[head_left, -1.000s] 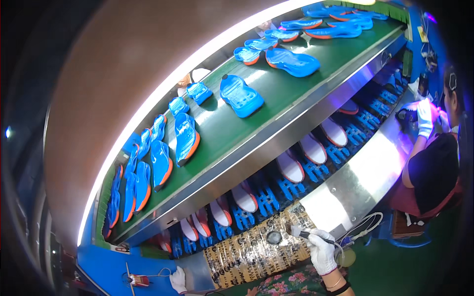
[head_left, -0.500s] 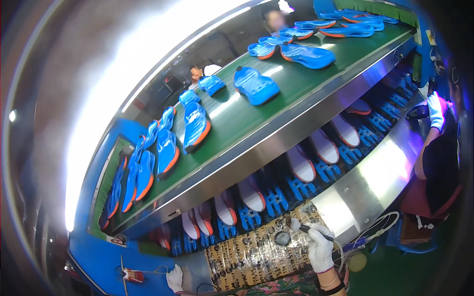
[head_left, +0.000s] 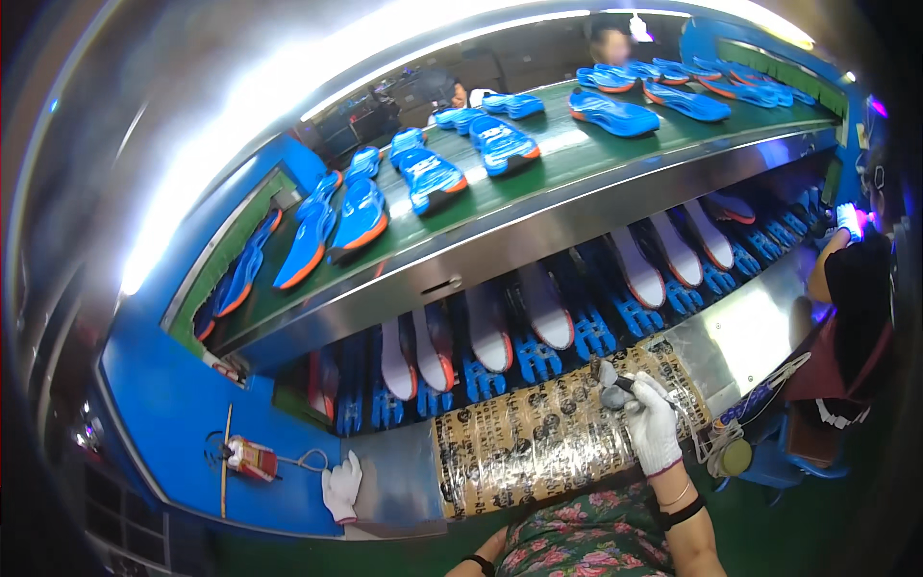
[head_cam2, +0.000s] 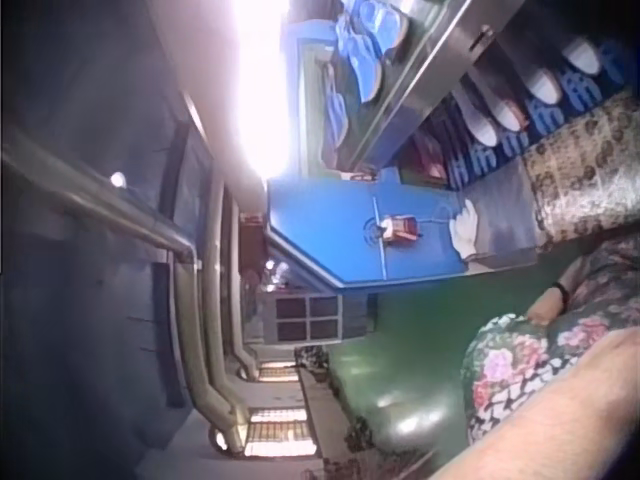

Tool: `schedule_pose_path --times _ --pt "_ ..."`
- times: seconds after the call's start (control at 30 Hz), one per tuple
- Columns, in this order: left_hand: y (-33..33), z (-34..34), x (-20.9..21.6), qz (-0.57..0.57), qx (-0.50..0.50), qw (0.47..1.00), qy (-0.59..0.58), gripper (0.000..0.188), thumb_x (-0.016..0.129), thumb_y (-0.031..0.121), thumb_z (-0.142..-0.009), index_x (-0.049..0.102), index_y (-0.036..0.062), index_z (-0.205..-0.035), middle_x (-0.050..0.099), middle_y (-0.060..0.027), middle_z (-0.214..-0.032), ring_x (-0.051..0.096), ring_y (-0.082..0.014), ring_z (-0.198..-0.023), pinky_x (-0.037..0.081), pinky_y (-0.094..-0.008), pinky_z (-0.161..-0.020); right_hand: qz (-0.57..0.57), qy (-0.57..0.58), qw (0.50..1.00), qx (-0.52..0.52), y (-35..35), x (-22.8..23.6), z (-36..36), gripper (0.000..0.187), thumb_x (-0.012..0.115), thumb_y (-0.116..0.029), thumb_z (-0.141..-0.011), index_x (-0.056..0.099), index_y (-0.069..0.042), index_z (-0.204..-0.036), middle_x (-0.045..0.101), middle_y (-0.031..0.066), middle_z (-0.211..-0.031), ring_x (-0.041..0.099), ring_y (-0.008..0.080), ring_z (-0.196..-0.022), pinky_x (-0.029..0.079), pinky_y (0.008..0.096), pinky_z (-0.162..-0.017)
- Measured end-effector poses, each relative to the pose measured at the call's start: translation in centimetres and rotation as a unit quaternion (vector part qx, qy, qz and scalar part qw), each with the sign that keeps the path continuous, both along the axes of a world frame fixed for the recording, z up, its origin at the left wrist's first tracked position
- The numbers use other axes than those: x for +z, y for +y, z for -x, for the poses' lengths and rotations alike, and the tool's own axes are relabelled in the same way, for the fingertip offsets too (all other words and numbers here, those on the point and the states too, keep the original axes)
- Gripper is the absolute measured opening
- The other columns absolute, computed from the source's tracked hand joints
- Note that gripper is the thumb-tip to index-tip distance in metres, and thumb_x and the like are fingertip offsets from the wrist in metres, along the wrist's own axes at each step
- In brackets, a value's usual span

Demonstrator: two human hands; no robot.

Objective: Applying a liquid substance with a brush to the edges of blue and white shoe soles on a production line.

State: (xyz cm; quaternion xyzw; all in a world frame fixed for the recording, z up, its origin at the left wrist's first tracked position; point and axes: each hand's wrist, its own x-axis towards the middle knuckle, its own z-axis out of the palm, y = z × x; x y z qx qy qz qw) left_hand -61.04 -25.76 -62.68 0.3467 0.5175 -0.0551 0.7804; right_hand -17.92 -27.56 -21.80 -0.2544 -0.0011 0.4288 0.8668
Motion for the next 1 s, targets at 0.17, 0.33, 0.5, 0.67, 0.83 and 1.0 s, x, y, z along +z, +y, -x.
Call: schedule_pose_path --times 0.17,0.33,0.5,0.67,0.83,1.0 --pt "0.5 -2.0 4.2 0.01 0.049 0.998 -0.038 0.037 0.059 0.035 -0.1 0.07 0.0011 -0.111 0.072 -0.0086 -0.098 0.067 -0.0161 -0.088 0.053 -0.0319 -0.082 -0.02 -0.022 0.999 0.02 -0.9 0.1 1.5 0.017 0.06 0.005 -0.092 0.063 0.004 -0.109 0.068 0.0172 -0.107 0.066 0.0176 -0.081 0.054 0.0189 -0.061" --pt "2.5 1.3 11.9 -0.167 -0.127 0.977 0.031 0.053 0.065 0.054 -0.093 0.073 0.0051 -0.111 0.072 -0.0035 -0.094 0.066 -0.011 -0.087 0.051 -0.0273 -0.075 -0.049 -0.042 0.997 0.042 -1.8 0.3 1.4 0.02 0.06 0.004 -0.093 0.06 0.004 -0.112 0.068 0.0161 -0.105 0.065 0.0149 -0.079 0.053 0.0169 -0.058" --pt "2.2 0.1 26.5 -0.174 -0.302 0.937 0.035 0.054 0.063 0.054 -0.094 0.07 0.0064 -0.119 0.072 -0.0048 -0.095 0.064 -0.0119 -0.088 0.052 -0.0282 -0.08 -0.032 -0.07 0.996 0.045 -2.1 -1.8 0.4 0.02 0.063 -0.003 -0.095 0.06 0.0 -0.115 0.068 0.0113 -0.107 0.064 0.01 -0.08 0.052 0.0184 -0.061" --pt "4.3 -4.6 34.9 -0.186 -0.133 0.937 -0.264 0.049 0.047 0.04 -0.106 0.058 0.0033 -0.136 0.072 -0.0117 -0.11 0.065 -0.0184 -0.102 0.051 -0.0319 -0.089 -0.017 -0.086 0.995 0.043 -1.5 -1.8 0.5 0.019 0.065 -0.007 -0.095 0.06 -0.001 -0.113 0.068 0.0101 -0.107 0.064 0.0106 -0.08 0.05 0.0175 -0.061" --pt "9.0 -12.8 36.8 -0.1 0.067 0.909 -0.4 0.055 0.044 0.037 -0.107 0.037 0.0088 -0.153 0.062 -0.0212 -0.128 0.059 -0.0302 -0.121 0.049 -0.0396 -0.101 -0.03 -0.095 0.992 0.072 -0.9 -1.1 0.6 0.009 0.063 -0.005 -0.094 0.06 -0.001 -0.102 0.066 0.0104 -0.106 0.06 0.0106 -0.081 0.046 0.0164 -0.06" --pt "14.1 -21.7 35.3 -0.012 0.206 0.871 -0.446 0.057 0.049 0.036 -0.105 0.028 0.0164 -0.155 0.041 -0.0279 -0.147 0.045 -0.0368 -0.136 0.038 -0.0451 -0.114 -0.026 -0.056 0.996 0.068 -0.1 -2.8 0.0 0.014 0.062 -0.004 -0.095 0.058 -0.001 -0.108 0.066 0.0116 -0.106 0.062 0.0105 -0.08 0.05 0.0155 -0.058"
